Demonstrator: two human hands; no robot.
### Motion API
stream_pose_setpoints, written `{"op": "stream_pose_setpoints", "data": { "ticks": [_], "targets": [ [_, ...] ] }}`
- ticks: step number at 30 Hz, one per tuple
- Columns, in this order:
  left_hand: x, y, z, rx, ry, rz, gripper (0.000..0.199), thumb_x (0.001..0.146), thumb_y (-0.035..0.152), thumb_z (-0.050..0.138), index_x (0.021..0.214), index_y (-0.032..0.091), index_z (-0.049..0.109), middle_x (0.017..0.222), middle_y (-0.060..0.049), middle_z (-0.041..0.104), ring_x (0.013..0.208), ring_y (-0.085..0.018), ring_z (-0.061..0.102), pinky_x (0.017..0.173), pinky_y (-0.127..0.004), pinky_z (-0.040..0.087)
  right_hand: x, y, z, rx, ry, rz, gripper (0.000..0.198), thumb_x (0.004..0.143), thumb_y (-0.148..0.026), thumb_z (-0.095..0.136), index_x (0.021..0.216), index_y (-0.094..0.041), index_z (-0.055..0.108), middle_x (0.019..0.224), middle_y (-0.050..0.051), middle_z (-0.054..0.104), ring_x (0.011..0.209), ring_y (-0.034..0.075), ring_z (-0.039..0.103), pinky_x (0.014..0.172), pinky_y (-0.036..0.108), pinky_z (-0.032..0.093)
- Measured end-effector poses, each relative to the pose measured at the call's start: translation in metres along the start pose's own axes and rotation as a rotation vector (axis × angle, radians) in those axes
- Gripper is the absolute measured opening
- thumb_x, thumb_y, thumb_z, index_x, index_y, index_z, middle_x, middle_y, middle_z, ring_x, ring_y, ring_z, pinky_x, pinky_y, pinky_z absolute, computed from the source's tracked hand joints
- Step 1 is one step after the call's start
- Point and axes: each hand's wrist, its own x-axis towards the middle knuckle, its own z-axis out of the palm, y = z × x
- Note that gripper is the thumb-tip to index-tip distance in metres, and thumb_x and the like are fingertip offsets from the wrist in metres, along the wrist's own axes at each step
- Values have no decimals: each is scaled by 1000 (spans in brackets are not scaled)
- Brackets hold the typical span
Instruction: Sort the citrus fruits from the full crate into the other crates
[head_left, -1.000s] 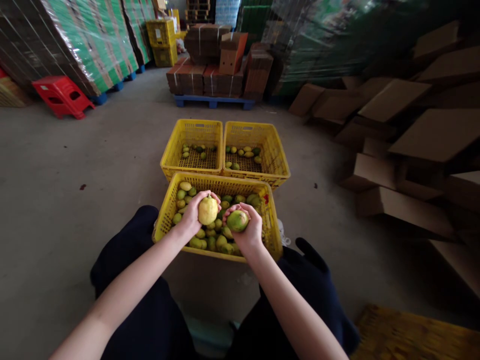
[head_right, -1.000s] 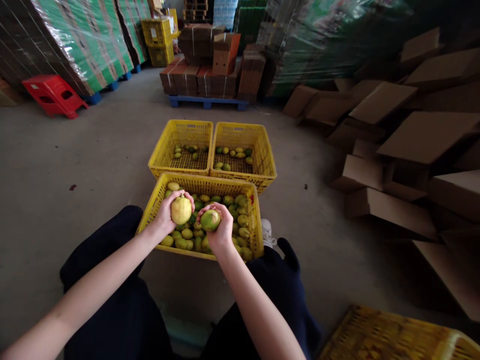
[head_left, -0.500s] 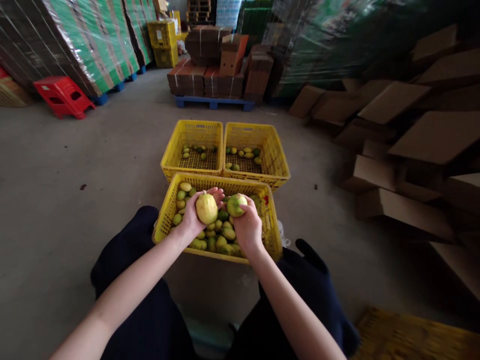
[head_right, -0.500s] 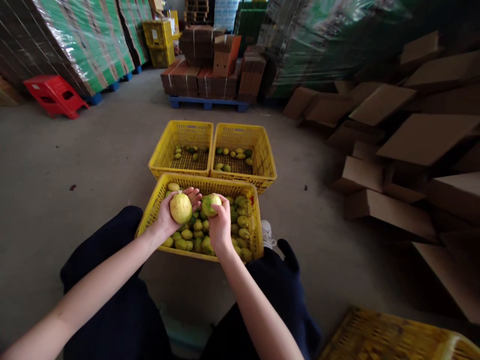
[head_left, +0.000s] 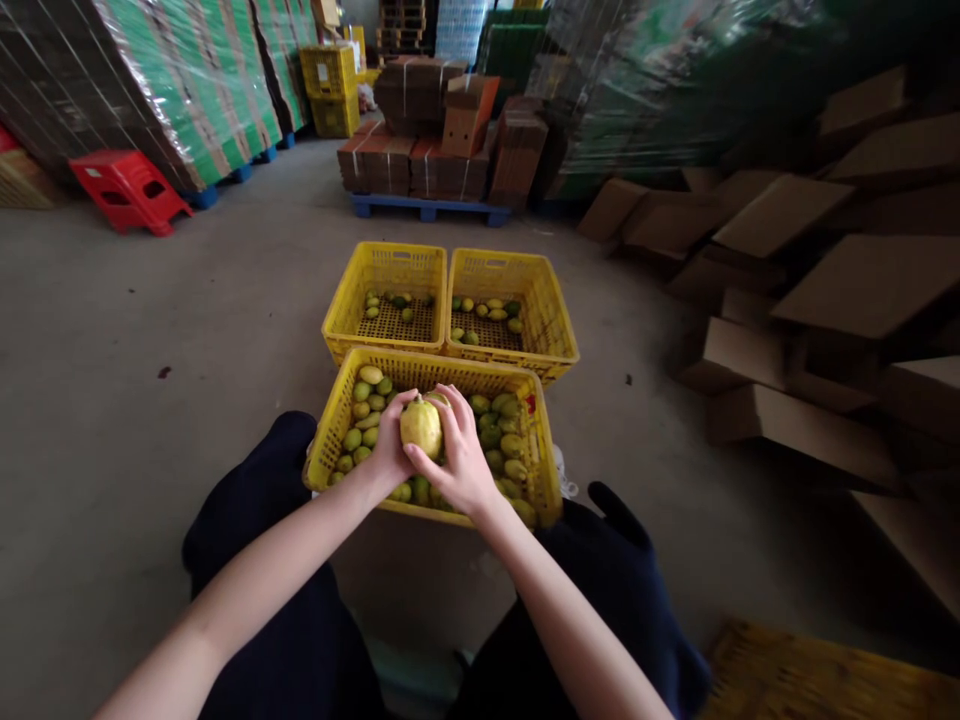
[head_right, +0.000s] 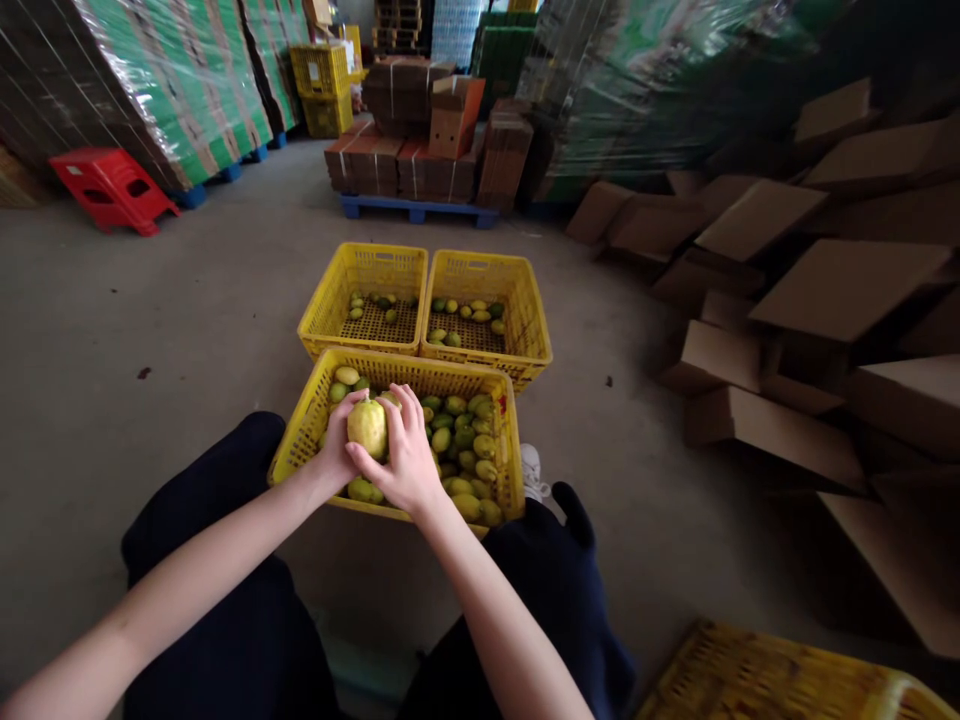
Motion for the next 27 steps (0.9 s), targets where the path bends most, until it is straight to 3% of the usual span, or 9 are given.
{"op": "stream_pose_setpoints", "data": {
  "ticks": [3, 5, 8, 13, 16, 22, 27],
  "targets": [
    [-2, 5, 3, -101, 34, -72, 25, 78, 40, 54, 70, 17, 63, 69, -7, 68, 83, -25, 69, 74, -33, 55, 0, -2, -4, -70, 56, -155, 64, 81, -47, 68, 135, -19, 47, 137, 20, 54, 136, 37, 43, 108, 61, 41],
    [-4, 10, 6, -133, 32, -14, 26, 78, 38, 54, 78, 16, 67, 75, -8, 70, 83, -23, 69, 76, -33, 55, -2, -2, -7, -87, 74, -276, 66, 82, -42, 70, 138, -20, 44, 132, 19, 60, 130, 36, 52, 106, 58, 46],
    [-7, 21, 11, -129, 27, 172, 25, 79, 38, 55, 81, 17, 69, 78, -5, 70, 78, -20, 68, 74, -32, 54, -7, -1, -11, -86, 134, -369, 66, 82, -35, 71, 140, -21, 43, 129, 18, 65, 119, 34, 63, 98, 54, 53],
    [-17, 43, 16, 91, -5, 575, 37, 85, 40, 47, 61, 19, 65, 59, -3, 62, 60, -16, 61, 65, -28, 50, -7, 5, -12, -100, 343, -329, 75, 79, -24, 74, 144, -27, 37, 128, 17, 64, 114, 33, 65, 87, 53, 59],
    [-20, 47, 15, 235, -7, 766, 40, 85, 39, 44, 60, 19, 67, 61, -5, 65, 61, -17, 62, 66, -28, 49, -5, 7, -9, -110, 382, -335, 76, 78, -19, 74, 144, -27, 37, 127, 17, 64, 115, 32, 64, 87, 53, 60],
    [-21, 35, 11, 368, -55, 807, 27, 79, 40, 52, 77, 20, 70, 81, -6, 70, 62, -17, 63, 65, -29, 48, -8, 12, -1, -135, 319, -366, 64, 81, -21, 69, 138, -27, 42, 124, 16, 66, 111, 32, 66, 85, 54, 59],
    [-22, 31, 9, 457, -121, 820, 33, 82, 43, 53, 69, 19, 72, 68, -7, 68, 68, -20, 61, 71, -31, 46, -10, 12, -2, -147, 329, -402, 68, 81, -20, 69, 142, -25, 40, 123, 17, 66, 112, 33, 64, 85, 54, 60]
  ]
}}
